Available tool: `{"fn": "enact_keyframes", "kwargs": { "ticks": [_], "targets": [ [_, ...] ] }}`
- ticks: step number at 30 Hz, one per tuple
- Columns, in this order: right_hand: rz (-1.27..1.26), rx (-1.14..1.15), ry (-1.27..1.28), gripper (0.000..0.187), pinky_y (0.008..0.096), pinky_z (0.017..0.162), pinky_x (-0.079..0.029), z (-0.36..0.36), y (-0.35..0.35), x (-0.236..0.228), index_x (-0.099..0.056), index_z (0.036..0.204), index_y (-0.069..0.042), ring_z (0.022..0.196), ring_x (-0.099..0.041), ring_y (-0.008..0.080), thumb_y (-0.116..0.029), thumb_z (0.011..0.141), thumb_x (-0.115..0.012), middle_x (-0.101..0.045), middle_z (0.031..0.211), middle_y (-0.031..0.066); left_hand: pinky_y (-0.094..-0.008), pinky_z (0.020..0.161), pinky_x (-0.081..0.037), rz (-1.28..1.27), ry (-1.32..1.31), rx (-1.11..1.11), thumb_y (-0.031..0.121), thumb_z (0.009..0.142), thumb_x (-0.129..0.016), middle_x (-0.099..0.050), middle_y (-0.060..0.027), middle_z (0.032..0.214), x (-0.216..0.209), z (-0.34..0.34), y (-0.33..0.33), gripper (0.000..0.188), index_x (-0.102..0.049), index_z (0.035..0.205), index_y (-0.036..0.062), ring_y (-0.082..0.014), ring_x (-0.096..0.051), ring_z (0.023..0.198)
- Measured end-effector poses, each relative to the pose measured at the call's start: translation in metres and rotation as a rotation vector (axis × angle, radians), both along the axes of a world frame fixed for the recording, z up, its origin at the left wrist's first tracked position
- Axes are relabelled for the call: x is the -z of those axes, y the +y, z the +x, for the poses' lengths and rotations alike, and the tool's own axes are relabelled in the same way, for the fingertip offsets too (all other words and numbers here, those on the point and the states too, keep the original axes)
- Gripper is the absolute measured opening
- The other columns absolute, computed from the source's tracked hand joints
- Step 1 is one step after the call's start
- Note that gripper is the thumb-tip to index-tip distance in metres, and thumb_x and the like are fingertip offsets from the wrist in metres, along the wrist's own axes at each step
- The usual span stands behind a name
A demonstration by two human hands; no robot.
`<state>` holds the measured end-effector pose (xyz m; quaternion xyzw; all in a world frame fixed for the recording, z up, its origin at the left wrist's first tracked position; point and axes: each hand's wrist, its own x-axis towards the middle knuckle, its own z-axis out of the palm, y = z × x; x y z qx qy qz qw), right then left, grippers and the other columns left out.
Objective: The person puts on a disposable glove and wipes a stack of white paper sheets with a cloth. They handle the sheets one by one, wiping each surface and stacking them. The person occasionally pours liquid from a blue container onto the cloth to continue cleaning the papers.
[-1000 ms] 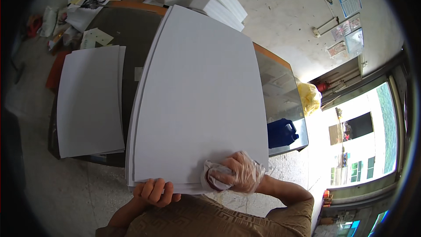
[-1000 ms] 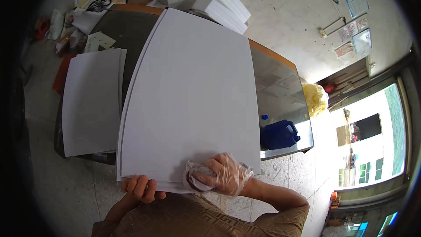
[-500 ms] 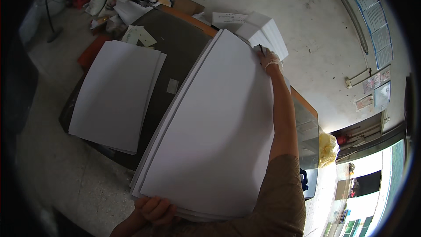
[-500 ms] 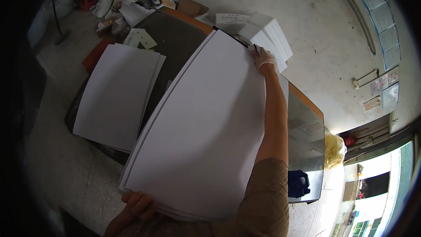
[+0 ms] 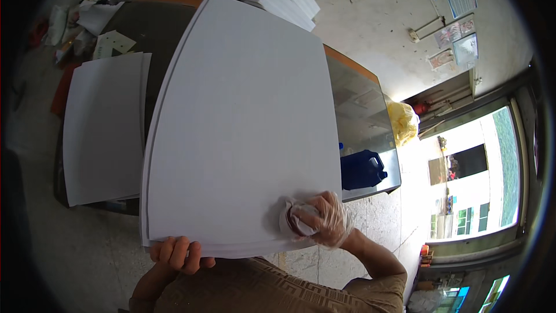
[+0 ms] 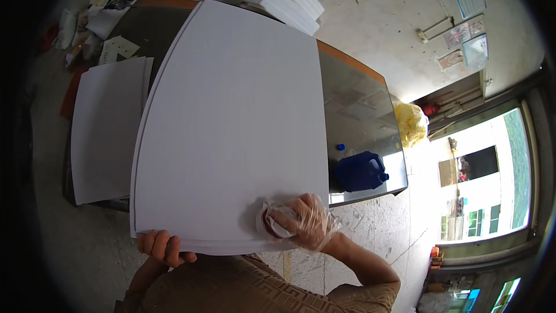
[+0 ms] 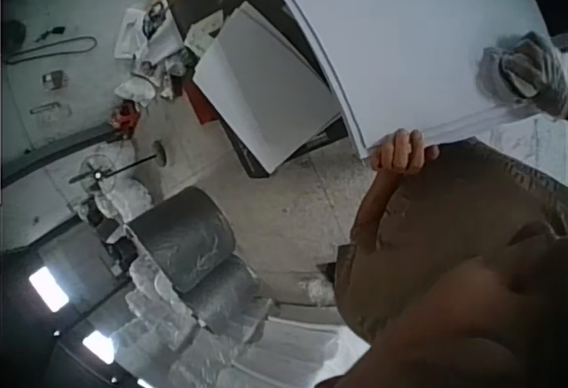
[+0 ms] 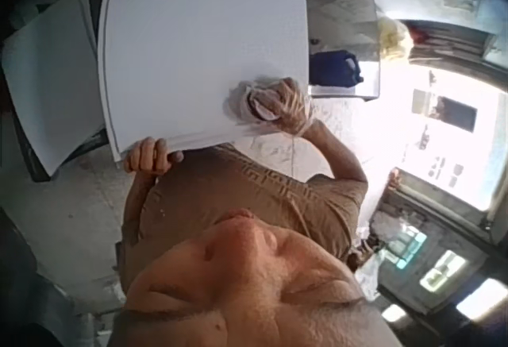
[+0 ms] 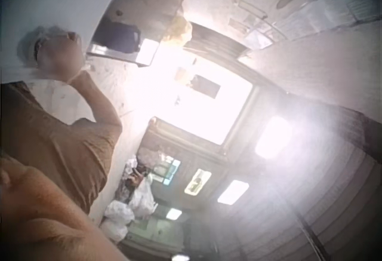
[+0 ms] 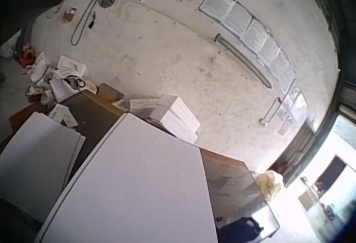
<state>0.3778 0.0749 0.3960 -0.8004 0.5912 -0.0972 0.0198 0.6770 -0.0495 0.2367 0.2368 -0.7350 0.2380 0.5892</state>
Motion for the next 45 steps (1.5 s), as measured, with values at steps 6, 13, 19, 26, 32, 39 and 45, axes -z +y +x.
{"fn": "enact_keyframes", "kwargs": {
  "ticks": [6, 13, 19, 26, 32, 39, 45],
  "targets": [
    [0.064, -0.041, 0.065, 0.069, 0.0409, 0.076, -0.048, -0.028, -0.041, -0.007, -0.06, 0.122, -0.015, 0.089, -0.054, 0.0281, -0.035, 0.062, -0.085, -0.057, 0.1, 0.0077, -0.0373, 0.079, -0.044, -0.207, 0.113, 0.01, 0.055, 0.098, -0.017, -0.055, -0.0062, 0.093, 0.007, -0.009, -0.017, 0.054, -0.052, 0.099, 0.0131, -0.0206, -0.053, 0.089],
    [-0.01, 0.52, 0.276, 0.062, 0.0434, 0.093, -0.045, -0.189, -0.335, 0.004, -0.052, 0.129, -0.002, 0.111, -0.056, 0.0369, -0.052, 0.093, -0.052, -0.059, 0.115, 0.0226, -0.0409, 0.084, -0.041, -0.084, 0.042, -0.058, 0.058, 0.097, -0.021, -0.052, -0.0058, 0.096, 0.012, 0.009, 0.006, 0.048, -0.048, 0.103, 0.0183, -0.0217, -0.049, 0.089],
    [-0.08, 0.651, 0.099, 0.061, 0.0426, 0.1, -0.043, -0.261, -0.424, 0.02, -0.051, 0.134, -0.007, 0.119, -0.055, 0.0359, -0.052, 0.093, -0.051, -0.06, 0.126, 0.0218, -0.0432, 0.092, -0.035, 0.289, -0.198, -0.176, 0.058, 0.097, -0.017, -0.045, -0.002, 0.097, -0.015, 0.021, 0.036, 0.046, -0.041, 0.099, 0.0193, -0.0189, -0.044, 0.096],
    [-0.094, 0.431, 0.212, 0.053, 0.0434, 0.09, -0.047, -0.185, -0.266, 0.01, -0.056, 0.125, -0.003, 0.104, -0.059, 0.0377, -0.044, 0.092, -0.058, -0.062, 0.113, 0.021, -0.0418, 0.09, -0.035, 0.185, -0.064, -0.124, 0.056, 0.097, -0.018, -0.047, -0.0033, 0.096, -0.009, 0.007, 0.014, 0.045, -0.042, 0.099, 0.0181, -0.0199, -0.044, 0.094],
    [-0.144, 0.014, -0.078, 0.069, 0.041, 0.07, -0.045, -0.057, 0.022, 0.021, -0.059, 0.12, -0.018, 0.085, -0.056, 0.024, -0.042, 0.061, -0.085, -0.057, 0.099, 0.0088, -0.0408, 0.084, -0.04, 0.042, 0.063, -0.079, 0.055, 0.096, -0.016, -0.052, -0.0063, 0.099, 0.003, -0.003, 0.001, 0.051, -0.048, 0.102, 0.0156, -0.0215, -0.047, 0.093],
    [0.001, 0.094, -0.002, 0.068, 0.0405, 0.07, -0.045, -0.063, 0.024, 0.006, -0.06, 0.121, -0.019, 0.085, -0.053, 0.0256, -0.039, 0.061, -0.085, -0.055, 0.094, 0.0065, -0.0399, 0.082, -0.041, 0.016, 0.034, -0.028, 0.055, 0.097, -0.021, -0.052, -0.0075, 0.101, 0.002, -0.002, -0.004, 0.05, -0.049, 0.102, 0.0141, -0.0228, -0.047, 0.093],
    [-0.126, 0.424, 0.061, 0.054, 0.0453, 0.092, -0.044, -0.226, -0.209, 0.019, -0.053, 0.127, -0.004, 0.106, -0.056, 0.0396, -0.042, 0.09, -0.061, -0.059, 0.114, 0.0212, -0.0428, 0.085, -0.037, 0.326, -0.196, -0.039, 0.055, 0.098, -0.026, -0.048, -0.0067, 0.099, -0.021, 0.021, 0.026, 0.044, -0.045, 0.098, 0.015, -0.0237, -0.045, 0.093]
  ]
}}
